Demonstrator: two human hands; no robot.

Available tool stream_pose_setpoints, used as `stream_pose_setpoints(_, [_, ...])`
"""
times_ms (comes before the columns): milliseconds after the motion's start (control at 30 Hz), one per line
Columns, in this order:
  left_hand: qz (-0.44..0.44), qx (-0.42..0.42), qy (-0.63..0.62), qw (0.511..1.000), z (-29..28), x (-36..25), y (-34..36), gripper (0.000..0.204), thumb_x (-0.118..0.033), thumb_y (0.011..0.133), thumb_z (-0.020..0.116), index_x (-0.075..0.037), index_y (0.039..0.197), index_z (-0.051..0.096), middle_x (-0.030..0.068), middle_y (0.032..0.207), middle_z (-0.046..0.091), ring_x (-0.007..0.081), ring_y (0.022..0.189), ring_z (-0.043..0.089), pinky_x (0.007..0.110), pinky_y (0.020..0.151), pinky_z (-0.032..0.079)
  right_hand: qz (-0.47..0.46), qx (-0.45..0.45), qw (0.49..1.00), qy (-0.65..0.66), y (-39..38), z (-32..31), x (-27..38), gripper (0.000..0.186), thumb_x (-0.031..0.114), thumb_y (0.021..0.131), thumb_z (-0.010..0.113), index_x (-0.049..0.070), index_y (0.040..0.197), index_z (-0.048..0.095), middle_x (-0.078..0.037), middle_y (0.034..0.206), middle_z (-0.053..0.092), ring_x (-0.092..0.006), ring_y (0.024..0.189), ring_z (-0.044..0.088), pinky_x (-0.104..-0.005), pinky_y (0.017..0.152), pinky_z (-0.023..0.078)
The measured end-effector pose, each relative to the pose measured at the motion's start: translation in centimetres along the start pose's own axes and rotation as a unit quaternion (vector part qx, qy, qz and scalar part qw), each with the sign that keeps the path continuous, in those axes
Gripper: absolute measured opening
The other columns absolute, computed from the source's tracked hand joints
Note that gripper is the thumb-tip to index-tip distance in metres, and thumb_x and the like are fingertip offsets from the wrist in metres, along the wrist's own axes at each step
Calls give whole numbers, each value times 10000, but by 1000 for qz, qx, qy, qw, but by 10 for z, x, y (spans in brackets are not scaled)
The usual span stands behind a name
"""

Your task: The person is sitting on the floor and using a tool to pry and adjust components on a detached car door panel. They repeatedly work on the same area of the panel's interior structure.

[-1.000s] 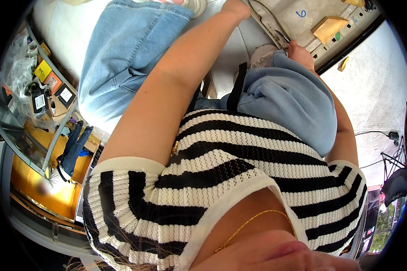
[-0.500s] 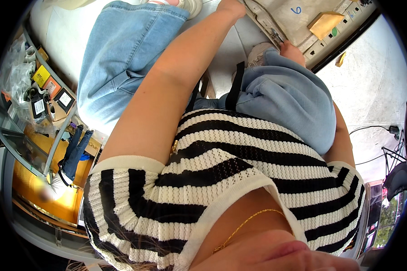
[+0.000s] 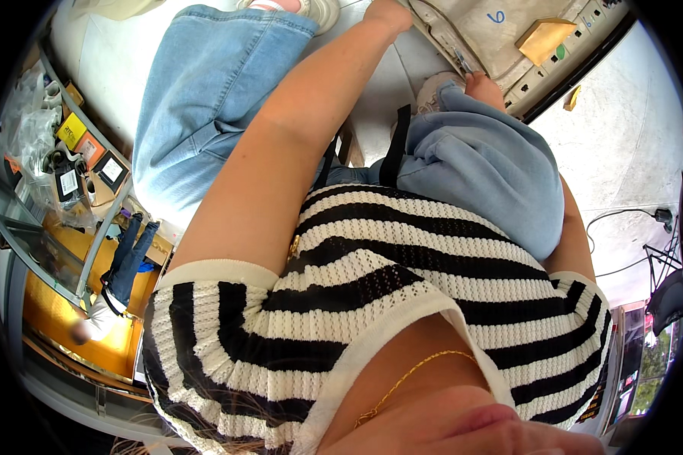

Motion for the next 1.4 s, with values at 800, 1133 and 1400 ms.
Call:
stream_pose_setpoints(800, [84,56,192,976,7,-22,2,292,-203,787,482,-54,948,676,143,1010,646,269,941,618,360,817,469,-5,-76,995,-65,-8,-20,-2,295,360,894,454,83,879,552,-211,786,622,-397,784,599,-498,669,454])
stream_pose_setpoints(1133, [127,51,219,966,16,-24,6,293,-192,796,474,-40,950,672,158,1012,642,280,942,618,373,813,471,-136,-43,983,-114,-16,-26,0,208,303,855,490,97,883,502,-152,795,626,-336,759,617,-461,627,461])
stream_pose_setpoints(1400, [41,4,37,998,-3,-10,-3,342,-255,842,460,6,959,647,210,1033,616,325,993,582,377,840,457,-43,-60,997,-35,-14,-32,-13,293,368,895,452,85,881,525,-181,797,612,-382,793,584,-469,675,450])
Point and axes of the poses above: each hand's wrist, its own y-axis towards the middle knuckle, its own z-axis out of the palm, x = y × z, the point moved 9 cm from there along y, towards the middle knuckle
